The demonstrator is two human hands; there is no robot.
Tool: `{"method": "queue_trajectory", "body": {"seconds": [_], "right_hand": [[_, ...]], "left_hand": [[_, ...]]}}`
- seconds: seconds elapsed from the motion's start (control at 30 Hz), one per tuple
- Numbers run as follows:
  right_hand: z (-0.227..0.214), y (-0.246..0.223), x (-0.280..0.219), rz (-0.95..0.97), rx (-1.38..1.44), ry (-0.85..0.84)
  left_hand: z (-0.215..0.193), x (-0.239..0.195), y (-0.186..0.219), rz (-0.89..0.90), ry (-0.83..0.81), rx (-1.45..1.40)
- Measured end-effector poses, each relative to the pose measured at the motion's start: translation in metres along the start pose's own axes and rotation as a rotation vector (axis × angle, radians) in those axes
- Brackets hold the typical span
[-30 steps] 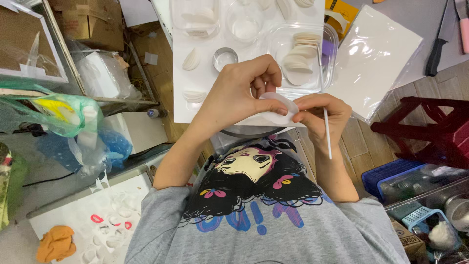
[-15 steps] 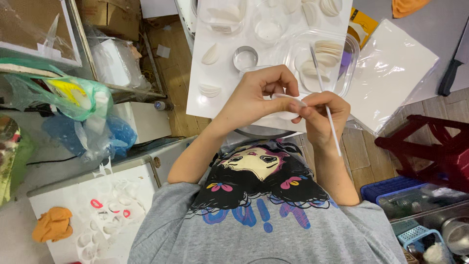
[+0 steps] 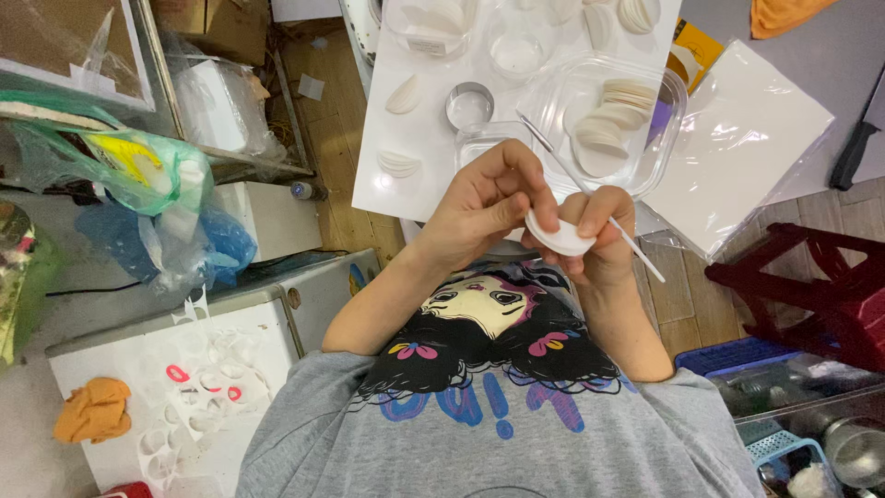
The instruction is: The person repeatedly picks up small white clay pieces from a tray and uses a thin white tool to smooth and shape their edges. The shaped pieces are placed back into the tray. The process is repeated for multiple pieces throughout the clip.
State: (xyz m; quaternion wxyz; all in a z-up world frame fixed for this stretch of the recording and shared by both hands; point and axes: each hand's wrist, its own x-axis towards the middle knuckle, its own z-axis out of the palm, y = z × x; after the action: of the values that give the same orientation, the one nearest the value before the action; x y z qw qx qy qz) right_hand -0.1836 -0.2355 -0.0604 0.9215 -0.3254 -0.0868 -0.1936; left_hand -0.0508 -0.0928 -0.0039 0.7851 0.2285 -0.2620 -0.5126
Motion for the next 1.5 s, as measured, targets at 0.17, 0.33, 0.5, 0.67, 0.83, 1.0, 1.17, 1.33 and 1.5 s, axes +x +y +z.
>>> {"method": "queue_trajectory", "body": {"seconds": [0.17, 0.33, 0.5, 0.67, 0.83, 1.0, 1.17, 1.33, 1.5], "right_hand": [[-0.002, -0.004, 0.003, -0.003, 0.150, 0.059], [0.024, -0.021, -0.005, -0.128, -0.530, 0.279], [0.039, -0.038, 0.001, 0.005, -0.753, 0.346], [0.046, -0.051, 0.007, 0.131, -0.833, 0.256], [0.049, -0.046, 0.014, 0.179, -0.844, 0.277], [0.062, -0.046, 0.029, -0.256, -1.293, 0.004], [0.076, -0.036, 0.045, -0.604, -1.435, -0.478], [0.079, -0.018, 0.045, -0.679, -1.531, -0.608], [0.072, -0.010, 0.035, -0.680, -1.566, -0.609]], "left_hand": [[0.019, -0.023, 0.012, 0.194, -0.041, 0.629], [0.035, -0.030, 0.030, 0.448, -0.027, 1.149], [0.037, -0.027, 0.053, 0.529, -0.082, 1.290], [0.031, -0.021, 0.065, 0.625, -0.130, 1.439], [0.024, -0.024, 0.055, 0.623, -0.052, 1.456], [0.002, -0.035, 0.054, 0.518, 0.104, 1.261], [-0.012, -0.058, 0.045, 0.384, 0.168, 0.991], [-0.016, -0.084, 0.028, 0.294, 0.185, 0.827], [-0.017, -0.093, 0.003, 0.233, 0.231, 0.551]]}}
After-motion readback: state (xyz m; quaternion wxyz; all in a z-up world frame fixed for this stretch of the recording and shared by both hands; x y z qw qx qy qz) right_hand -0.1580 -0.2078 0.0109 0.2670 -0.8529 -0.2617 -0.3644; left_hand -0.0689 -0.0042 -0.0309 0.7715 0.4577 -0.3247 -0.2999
